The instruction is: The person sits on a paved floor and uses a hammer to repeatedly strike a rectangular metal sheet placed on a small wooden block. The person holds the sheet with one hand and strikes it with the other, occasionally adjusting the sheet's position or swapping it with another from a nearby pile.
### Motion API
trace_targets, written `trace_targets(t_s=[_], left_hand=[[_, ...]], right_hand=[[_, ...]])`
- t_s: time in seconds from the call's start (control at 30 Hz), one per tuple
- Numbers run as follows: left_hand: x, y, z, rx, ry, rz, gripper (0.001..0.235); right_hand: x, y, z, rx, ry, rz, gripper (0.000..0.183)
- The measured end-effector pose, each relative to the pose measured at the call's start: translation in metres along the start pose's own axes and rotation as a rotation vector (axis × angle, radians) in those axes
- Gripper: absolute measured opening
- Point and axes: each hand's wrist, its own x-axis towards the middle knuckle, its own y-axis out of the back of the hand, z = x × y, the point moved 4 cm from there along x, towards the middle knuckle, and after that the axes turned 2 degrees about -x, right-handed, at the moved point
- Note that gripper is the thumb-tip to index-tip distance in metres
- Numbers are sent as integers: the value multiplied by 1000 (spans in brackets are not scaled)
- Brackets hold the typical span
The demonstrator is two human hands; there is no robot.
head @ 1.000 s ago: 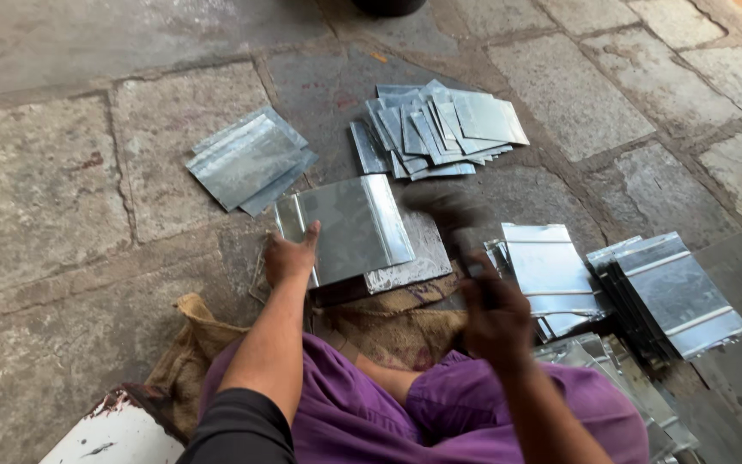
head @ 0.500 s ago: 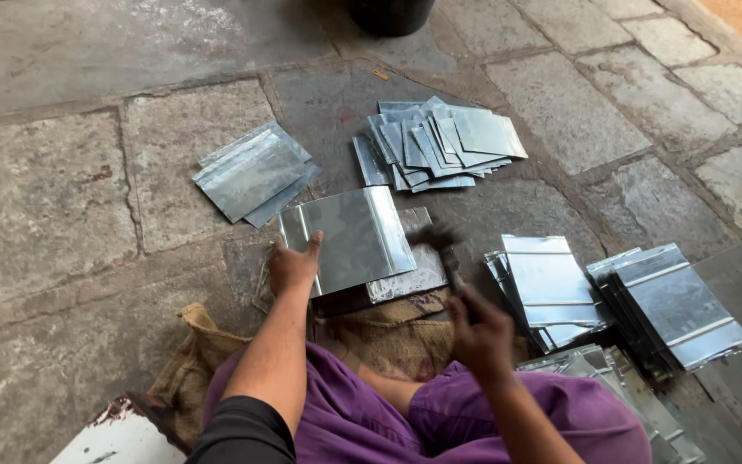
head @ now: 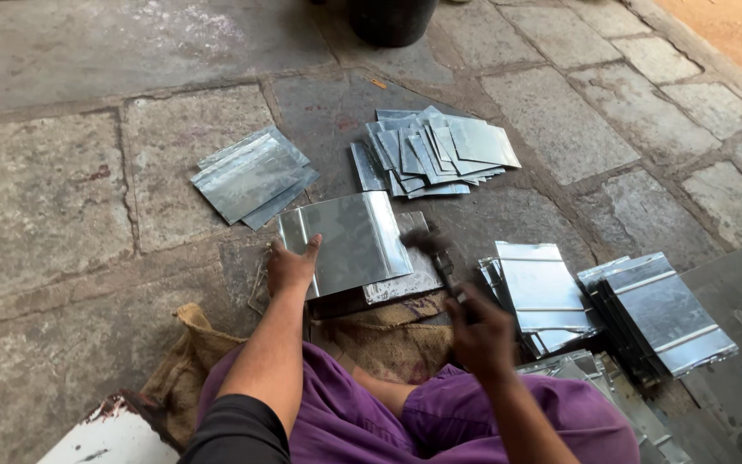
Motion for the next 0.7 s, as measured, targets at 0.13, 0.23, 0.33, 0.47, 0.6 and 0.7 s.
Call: trace_targets(t_s=[0.13,0.23,0.33,0.47,0.6,0.7], left_hand=[[-1,-3,-4,5,-7,-50,101],[-2,-2,0,18,-26,-52,102],[-5,-5,4,72,9,-134,103],[-1,-9,-2,67,23,-131,109],[5,-11,-6,71,-18,-100,115],[0,-15,-17,92,7,-119,113]], right_hand=[[4,77,-38,559,292,301,26],[-6,108,-49,691,448,490,21],[-10,84,-30,716,476,522,16],[-10,-7,8,163,229,206,11],[1,-11,5,109,-140,24,10],[10,63,-42,-106,397,376,9]])
